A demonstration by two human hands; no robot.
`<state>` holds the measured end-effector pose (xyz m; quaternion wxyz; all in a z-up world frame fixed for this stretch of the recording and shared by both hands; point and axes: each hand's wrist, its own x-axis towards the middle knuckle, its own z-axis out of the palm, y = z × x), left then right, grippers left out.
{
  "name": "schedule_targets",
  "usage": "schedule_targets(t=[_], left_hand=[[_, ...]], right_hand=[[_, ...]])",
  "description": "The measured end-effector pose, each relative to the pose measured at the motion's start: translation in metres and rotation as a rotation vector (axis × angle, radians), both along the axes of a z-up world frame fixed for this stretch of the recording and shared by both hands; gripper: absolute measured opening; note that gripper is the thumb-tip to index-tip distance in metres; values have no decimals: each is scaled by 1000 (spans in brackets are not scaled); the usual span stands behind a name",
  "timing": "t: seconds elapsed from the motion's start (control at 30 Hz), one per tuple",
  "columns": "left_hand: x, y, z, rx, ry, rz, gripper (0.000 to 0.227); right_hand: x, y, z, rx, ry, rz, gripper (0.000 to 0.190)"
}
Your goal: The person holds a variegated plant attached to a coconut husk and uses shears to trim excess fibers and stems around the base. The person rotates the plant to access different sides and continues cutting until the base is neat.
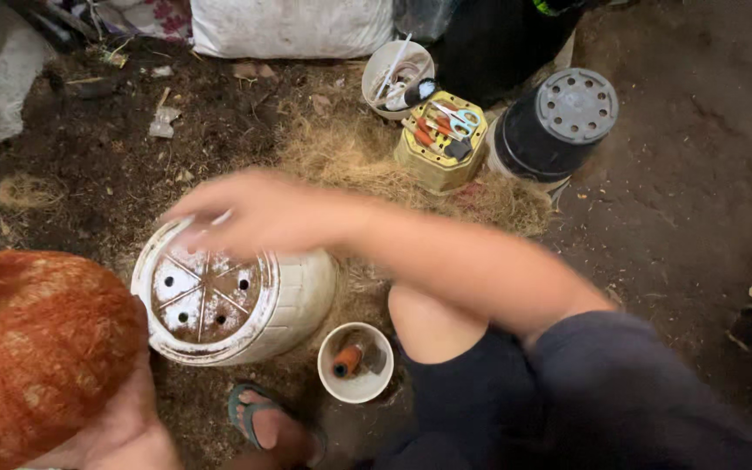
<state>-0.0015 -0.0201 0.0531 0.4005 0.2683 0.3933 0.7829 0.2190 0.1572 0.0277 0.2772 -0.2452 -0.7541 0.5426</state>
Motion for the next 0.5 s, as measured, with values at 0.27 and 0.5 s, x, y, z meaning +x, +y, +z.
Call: schedule_targets(t=[0.27,0.5], left_hand=[[-1,31,-13,-38,-73,22,95],[18,70,-33,-130,-108,32,90]], right_hand=[[308,116,-244,185,-455,-1115,25],[325,143,-294,-145,-1129,-971,47]])
